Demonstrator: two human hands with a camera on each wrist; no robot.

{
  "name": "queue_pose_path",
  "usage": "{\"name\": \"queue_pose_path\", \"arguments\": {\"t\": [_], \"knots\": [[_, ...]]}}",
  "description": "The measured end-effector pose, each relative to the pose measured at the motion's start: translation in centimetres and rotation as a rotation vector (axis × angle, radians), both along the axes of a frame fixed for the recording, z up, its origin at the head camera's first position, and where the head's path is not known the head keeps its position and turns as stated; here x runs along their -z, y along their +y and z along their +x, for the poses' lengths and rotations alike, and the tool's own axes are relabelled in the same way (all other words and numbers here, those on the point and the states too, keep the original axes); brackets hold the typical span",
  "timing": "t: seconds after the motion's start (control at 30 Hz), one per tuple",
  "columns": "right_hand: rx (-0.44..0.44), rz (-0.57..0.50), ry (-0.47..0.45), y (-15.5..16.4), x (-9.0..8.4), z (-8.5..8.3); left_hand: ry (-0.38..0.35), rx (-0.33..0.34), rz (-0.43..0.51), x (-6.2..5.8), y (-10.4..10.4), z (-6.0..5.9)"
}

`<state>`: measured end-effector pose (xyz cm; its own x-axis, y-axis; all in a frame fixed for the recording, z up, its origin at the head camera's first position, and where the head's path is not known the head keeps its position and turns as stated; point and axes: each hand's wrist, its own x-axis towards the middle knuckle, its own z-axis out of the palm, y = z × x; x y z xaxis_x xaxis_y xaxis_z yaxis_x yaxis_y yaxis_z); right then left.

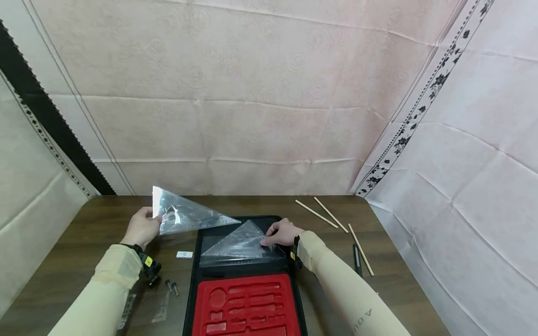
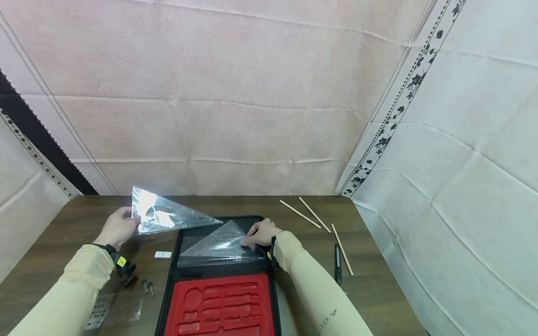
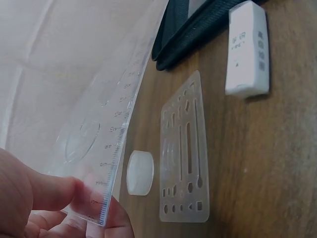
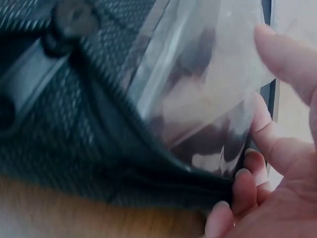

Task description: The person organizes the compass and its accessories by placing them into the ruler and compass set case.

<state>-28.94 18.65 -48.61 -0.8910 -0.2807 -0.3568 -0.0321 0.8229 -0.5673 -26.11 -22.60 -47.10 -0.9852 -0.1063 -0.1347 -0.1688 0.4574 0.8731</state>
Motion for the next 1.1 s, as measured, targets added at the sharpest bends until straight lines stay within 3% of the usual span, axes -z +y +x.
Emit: {"name": "queue_pose_path", "arguments": {"t": [0.17,0.63,1.1], "knots": [[0.006,0.013,0.033,0.0,0.3,0.0,-0.004,0.007,-0.012,0.5,0.5,-0.3],[0.063,-0.067,0.001,-0.5,0.4,0.0,0.027,0.019,-0.045,0.9,1.5,-0.7],[0.057,-0.075,0.030,-0.3,0.9,-0.2,-0.076,0.082,-0.043,0.9,1.8,-1.0]]}}
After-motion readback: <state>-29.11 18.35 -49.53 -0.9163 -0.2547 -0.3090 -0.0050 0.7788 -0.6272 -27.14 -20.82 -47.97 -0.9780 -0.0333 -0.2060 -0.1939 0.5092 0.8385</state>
